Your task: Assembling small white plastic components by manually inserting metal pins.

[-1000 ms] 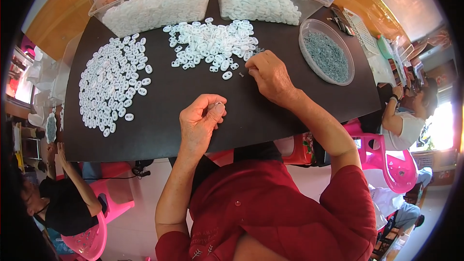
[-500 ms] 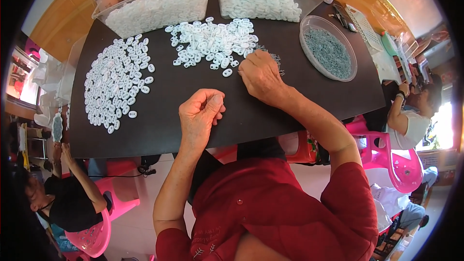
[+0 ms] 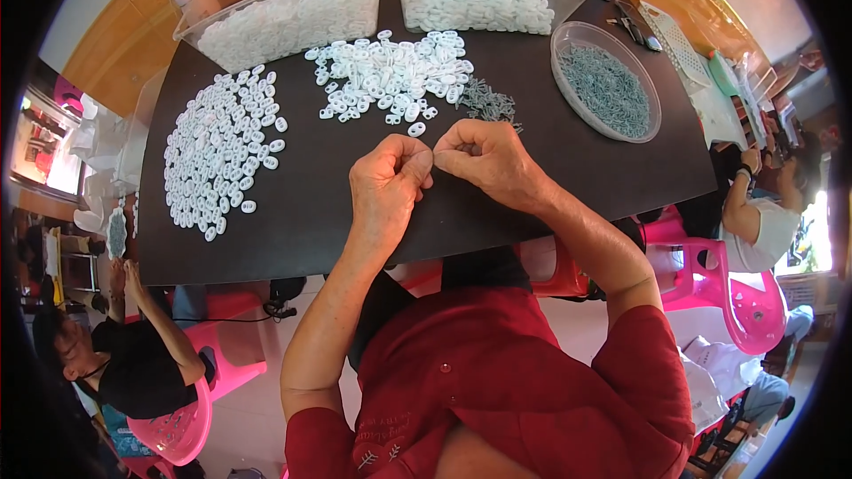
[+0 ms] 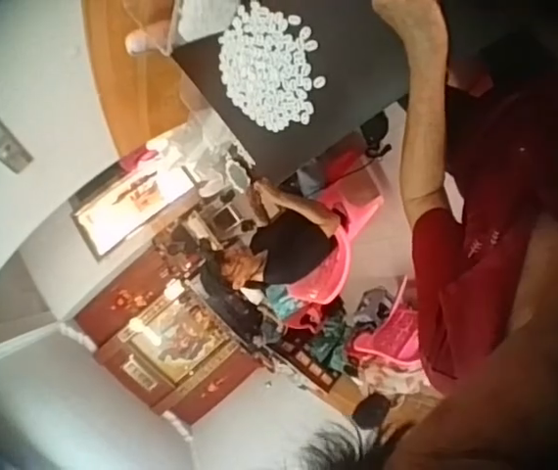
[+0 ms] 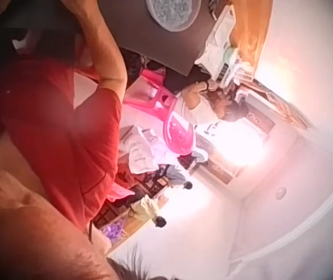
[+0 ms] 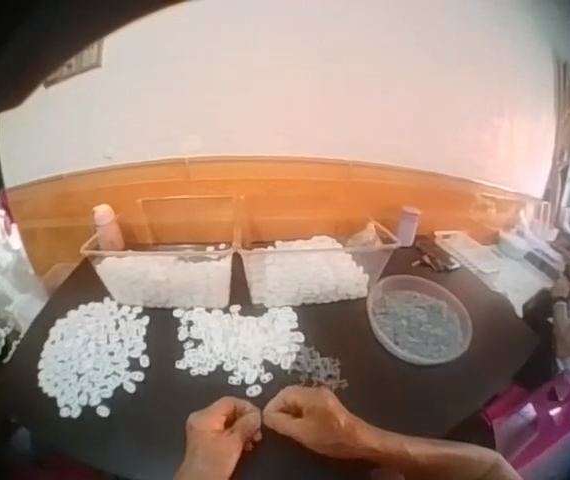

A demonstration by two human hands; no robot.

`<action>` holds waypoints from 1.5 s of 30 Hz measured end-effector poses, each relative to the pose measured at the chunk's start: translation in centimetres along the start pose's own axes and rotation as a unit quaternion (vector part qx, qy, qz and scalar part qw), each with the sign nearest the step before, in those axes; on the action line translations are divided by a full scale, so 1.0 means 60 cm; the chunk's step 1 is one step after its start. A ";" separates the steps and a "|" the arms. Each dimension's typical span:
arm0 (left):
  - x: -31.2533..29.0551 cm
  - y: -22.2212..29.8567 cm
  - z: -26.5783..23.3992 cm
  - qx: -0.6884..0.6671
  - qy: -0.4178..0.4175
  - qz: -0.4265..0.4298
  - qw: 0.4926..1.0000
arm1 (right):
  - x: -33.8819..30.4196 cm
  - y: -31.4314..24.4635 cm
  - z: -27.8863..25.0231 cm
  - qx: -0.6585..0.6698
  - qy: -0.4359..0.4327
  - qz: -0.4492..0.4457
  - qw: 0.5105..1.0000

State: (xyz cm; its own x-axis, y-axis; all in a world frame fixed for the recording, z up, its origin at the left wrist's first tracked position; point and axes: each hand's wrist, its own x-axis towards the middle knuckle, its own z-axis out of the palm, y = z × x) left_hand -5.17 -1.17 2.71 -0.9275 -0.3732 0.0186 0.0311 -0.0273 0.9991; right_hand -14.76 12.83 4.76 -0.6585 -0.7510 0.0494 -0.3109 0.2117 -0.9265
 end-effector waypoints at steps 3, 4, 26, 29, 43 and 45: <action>0.003 -0.001 0.000 0.032 -0.001 -0.006 0.999 | -0.001 -0.002 0.000 0.011 0.000 0.013 1.000; 0.005 0.001 -0.001 0.035 -0.002 -0.011 0.999 | 0.000 -0.003 0.001 0.017 0.000 0.019 1.000; 0.012 0.017 0.014 0.068 0.074 -0.050 0.994 | 0.015 0.025 -0.002 0.010 0.133 -0.025 0.991; 0.019 0.020 0.005 0.044 0.053 -0.072 0.995 | 0.045 0.066 -0.019 -0.317 0.182 -0.240 0.899; -0.018 0.018 0.009 -0.106 0.053 -0.108 0.987 | -0.019 0.011 0.020 -0.121 0.117 -0.157 0.973; -0.024 0.019 0.010 -0.125 0.047 -0.106 0.985 | -0.022 0.008 0.034 -0.104 0.119 -0.180 0.971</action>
State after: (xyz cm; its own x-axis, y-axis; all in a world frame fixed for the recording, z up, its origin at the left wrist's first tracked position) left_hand -4.00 -0.12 3.87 -0.8845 -0.4195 -0.2042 -0.0575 -0.3363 0.9400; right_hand -12.62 12.67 3.50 -0.6124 -0.6399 0.4642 -0.6664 0.1021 -0.7385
